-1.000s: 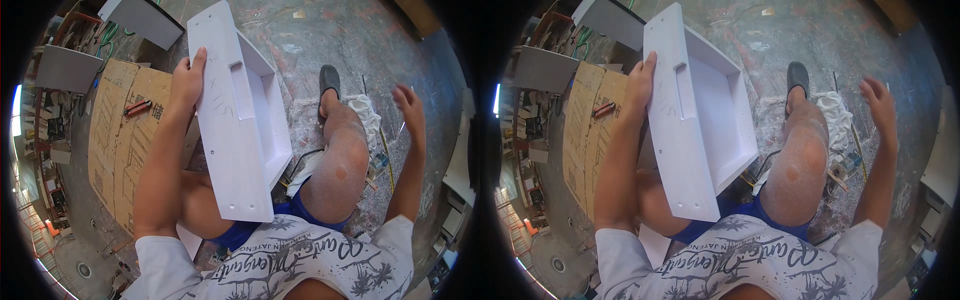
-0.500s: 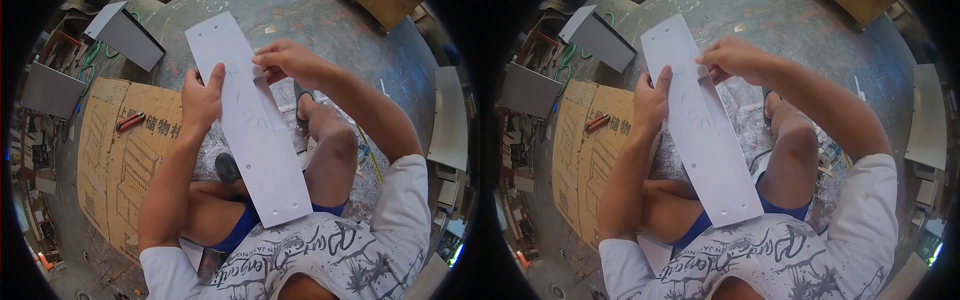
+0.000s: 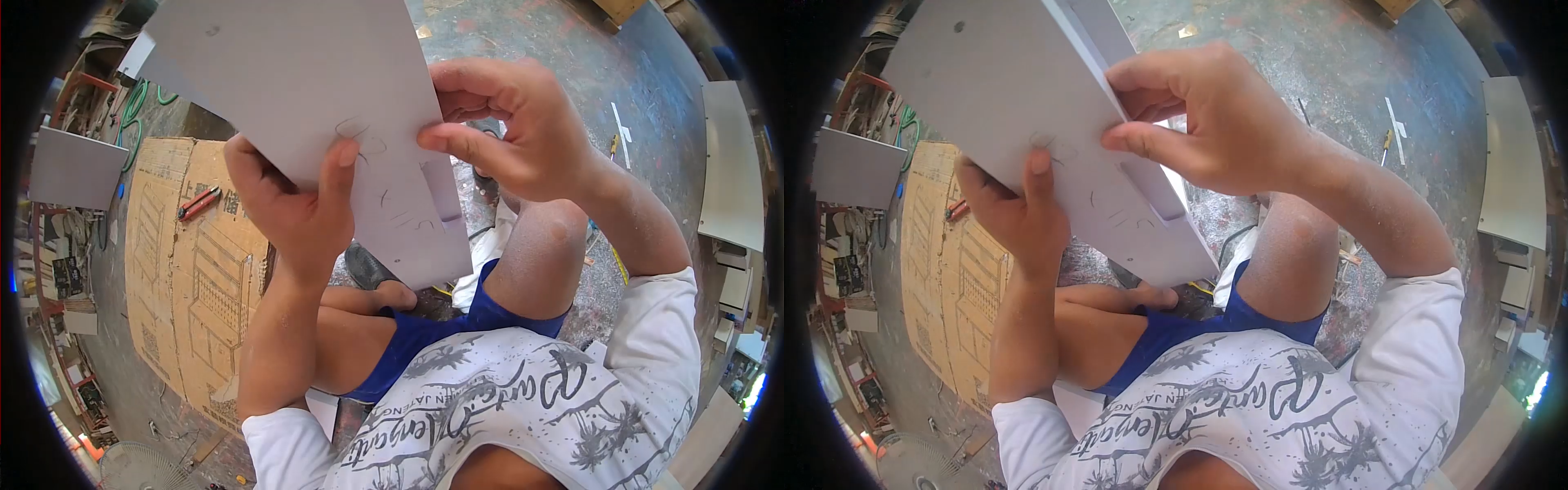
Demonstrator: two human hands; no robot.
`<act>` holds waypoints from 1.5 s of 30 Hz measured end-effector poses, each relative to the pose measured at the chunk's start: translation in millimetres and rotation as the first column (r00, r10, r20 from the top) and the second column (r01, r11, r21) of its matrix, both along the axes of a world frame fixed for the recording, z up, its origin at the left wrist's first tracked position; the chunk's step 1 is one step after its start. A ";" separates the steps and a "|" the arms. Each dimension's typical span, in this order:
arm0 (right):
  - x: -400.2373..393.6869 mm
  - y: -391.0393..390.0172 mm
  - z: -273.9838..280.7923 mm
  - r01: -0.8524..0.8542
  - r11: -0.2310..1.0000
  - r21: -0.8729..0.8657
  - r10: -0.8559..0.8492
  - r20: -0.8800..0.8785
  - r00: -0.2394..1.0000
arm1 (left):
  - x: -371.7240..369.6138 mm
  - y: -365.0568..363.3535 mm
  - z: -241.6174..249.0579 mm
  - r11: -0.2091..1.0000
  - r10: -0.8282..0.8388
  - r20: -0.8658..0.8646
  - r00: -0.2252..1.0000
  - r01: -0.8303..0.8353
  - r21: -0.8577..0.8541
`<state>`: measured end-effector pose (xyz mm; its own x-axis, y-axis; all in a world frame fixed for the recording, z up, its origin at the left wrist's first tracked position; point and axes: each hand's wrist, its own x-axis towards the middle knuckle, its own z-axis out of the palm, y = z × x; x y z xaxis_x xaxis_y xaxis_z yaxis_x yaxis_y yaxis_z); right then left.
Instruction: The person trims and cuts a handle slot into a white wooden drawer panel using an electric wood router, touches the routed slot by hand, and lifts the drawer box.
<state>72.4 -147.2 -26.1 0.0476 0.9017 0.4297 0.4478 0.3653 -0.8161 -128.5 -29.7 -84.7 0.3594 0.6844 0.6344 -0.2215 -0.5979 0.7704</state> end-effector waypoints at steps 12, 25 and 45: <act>-6.2 -5.7 2.1 0.000 0.976 0.217 -0.076 0.340 0.937 | -9.1 -1.4 -5.2 0.990 0.024 0.116 0.993 -0.040 0.134; -9.3 4.6 3.3 0.002 0.999 0.052 -0.008 0.121 0.993 | -10.6 -2.1 3.6 0.999 0.044 0.039 0.998 -0.043 -0.019; 3.0 53.2 -40.7 -0.058 0.849 -0.526 -0.159 -0.359 0.919 | 2.4 49.0 -23.6 0.803 -0.122 -0.226 0.967 -0.038 -0.595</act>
<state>75.4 -94.0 -66.8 0.1582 0.9744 -0.1596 0.0730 -0.1728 -0.9823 -126.1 19.3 -108.3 0.4824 0.8759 0.0016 0.0038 -0.0040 1.0000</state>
